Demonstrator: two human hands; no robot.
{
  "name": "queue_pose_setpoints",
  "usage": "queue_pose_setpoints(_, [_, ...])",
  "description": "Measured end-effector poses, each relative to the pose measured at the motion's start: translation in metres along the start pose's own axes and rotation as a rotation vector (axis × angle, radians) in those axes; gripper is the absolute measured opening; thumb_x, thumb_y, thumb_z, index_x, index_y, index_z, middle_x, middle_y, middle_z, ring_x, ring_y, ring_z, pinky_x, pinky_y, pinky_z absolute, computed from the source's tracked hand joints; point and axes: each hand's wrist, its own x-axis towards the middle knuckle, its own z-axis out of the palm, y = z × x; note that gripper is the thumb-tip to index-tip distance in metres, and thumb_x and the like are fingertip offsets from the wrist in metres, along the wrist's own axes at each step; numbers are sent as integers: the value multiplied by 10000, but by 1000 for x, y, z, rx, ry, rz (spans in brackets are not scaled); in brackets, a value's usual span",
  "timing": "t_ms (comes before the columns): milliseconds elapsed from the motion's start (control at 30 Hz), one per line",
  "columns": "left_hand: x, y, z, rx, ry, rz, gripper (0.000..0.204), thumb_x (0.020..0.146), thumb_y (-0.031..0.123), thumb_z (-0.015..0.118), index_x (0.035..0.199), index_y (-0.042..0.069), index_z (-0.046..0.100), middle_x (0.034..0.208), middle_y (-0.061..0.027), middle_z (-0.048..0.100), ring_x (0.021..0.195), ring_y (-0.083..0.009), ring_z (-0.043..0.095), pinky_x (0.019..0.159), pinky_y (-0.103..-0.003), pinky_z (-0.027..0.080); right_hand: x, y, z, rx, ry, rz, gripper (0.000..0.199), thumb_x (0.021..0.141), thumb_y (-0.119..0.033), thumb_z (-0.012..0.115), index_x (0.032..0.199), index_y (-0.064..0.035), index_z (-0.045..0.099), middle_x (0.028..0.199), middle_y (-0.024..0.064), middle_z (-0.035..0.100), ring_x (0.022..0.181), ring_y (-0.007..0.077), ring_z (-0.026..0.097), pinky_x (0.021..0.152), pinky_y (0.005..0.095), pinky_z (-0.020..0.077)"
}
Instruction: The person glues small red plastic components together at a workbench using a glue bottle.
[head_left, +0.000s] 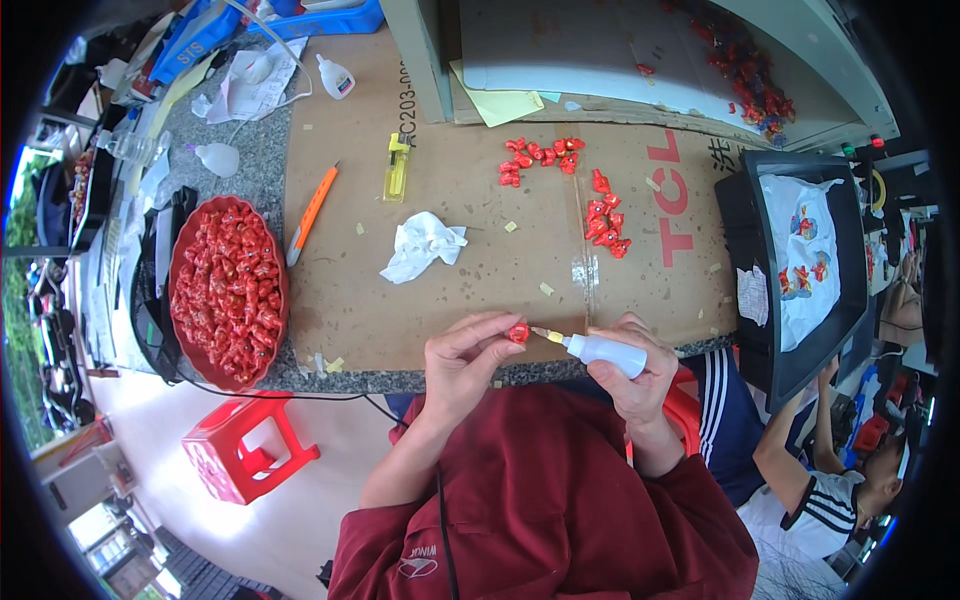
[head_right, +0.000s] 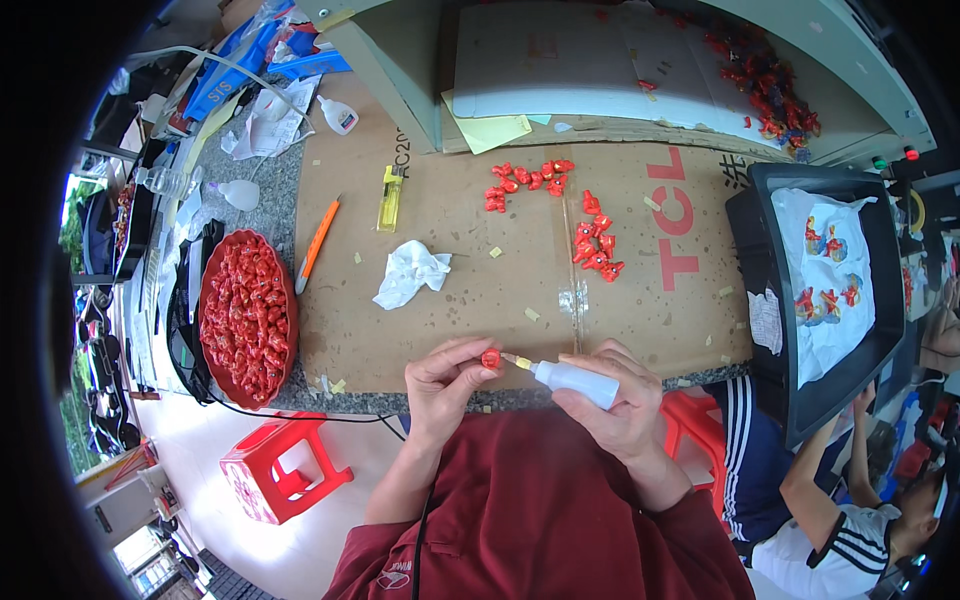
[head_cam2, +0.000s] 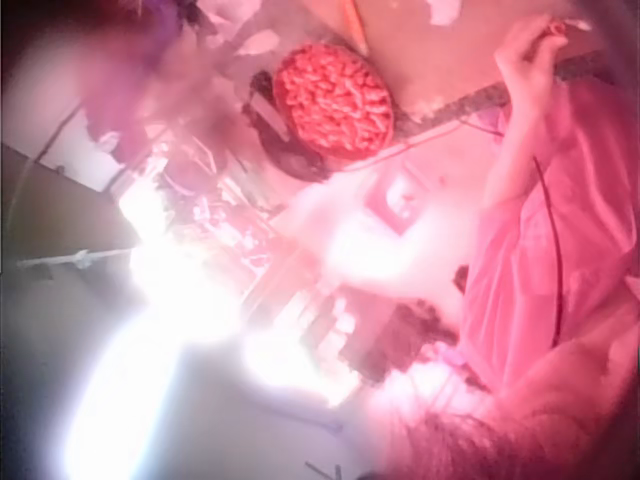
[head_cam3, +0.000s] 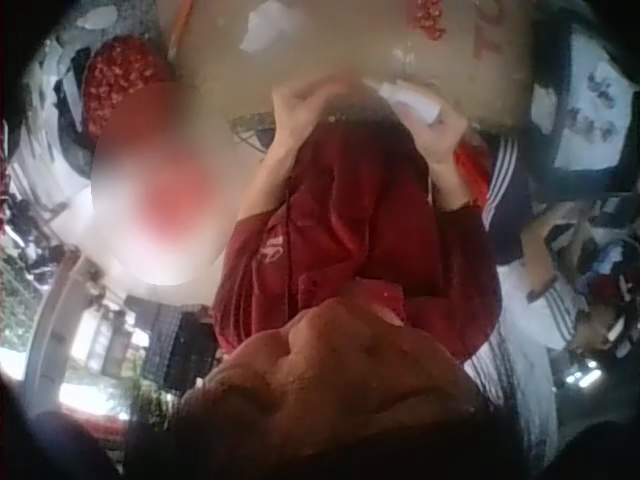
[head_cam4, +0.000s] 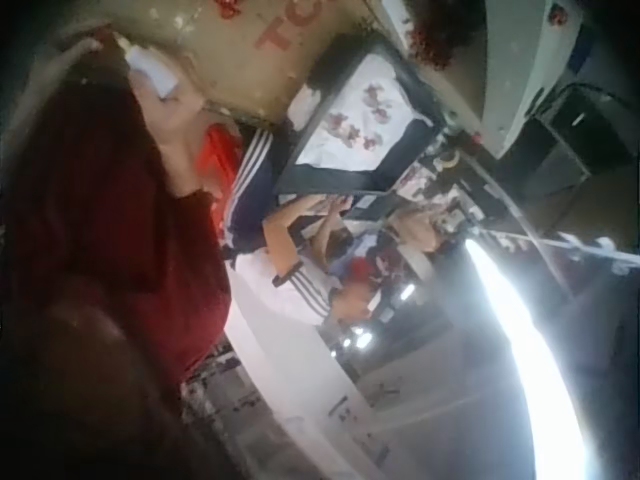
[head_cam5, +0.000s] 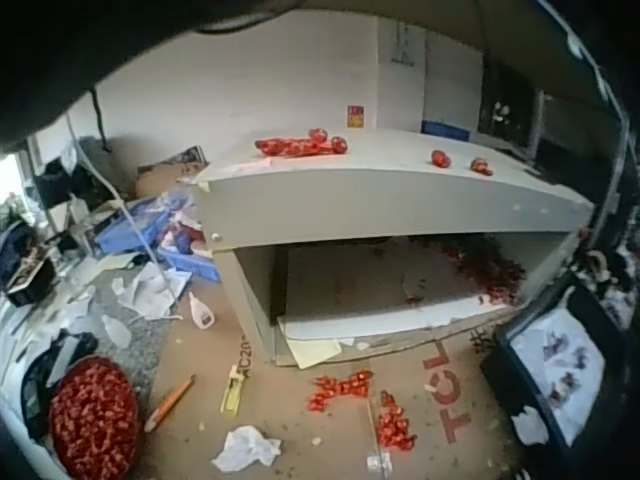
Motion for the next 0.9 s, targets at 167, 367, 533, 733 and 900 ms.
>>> queue_pose_setpoints(167, [0,3,3,-9,-18,-21,244,781,-92,609,1020,-43,625,1002,-154,621,828,-192,645,726,-272,550,0,0,2,2,-10,-1,313,643,-103,757,901,43,658,688,89,617,582,173,523,520,266,405])
queue_pose_setpoints(367, [-2,4,1,-70,-39,-84,252,798,-76,596,1043,-27,625,1009,-120,614,854,-146,622,743,-228,532,0,-3,0,17,-7,-1,305,642,-87,750,903,42,658,707,92,629,587,176,528,527,266,413])
queue_pose_setpoints(533, [-1,5,3,-62,-57,-62,247,802,-73,593,1043,-30,623,1004,-124,615,868,-151,619,760,-233,529,0,-3,2,25,-25,-23,310,634,-84,749,903,40,658,739,96,645,590,180,528,532,271,415])
queue_pose_setpoints(733, [-3,3,1,-92,-48,-54,243,797,-88,592,1033,-37,617,1028,-123,608,887,-150,616,763,-236,526,-3,-2,1,60,-20,10,320,629,-67,752,915,36,653,723,91,635,606,172,530,558,269,418])
queue_pose_setpoints(900, [-5,0,-4,-125,-28,-80,230,790,-100,597,1014,-49,605,1035,-114,599,889,-151,619,773,-236,520,4,-4,5,204,43,272,338,670,8,714,992,24,611,884,87,613,787,158,583,709,255,446])
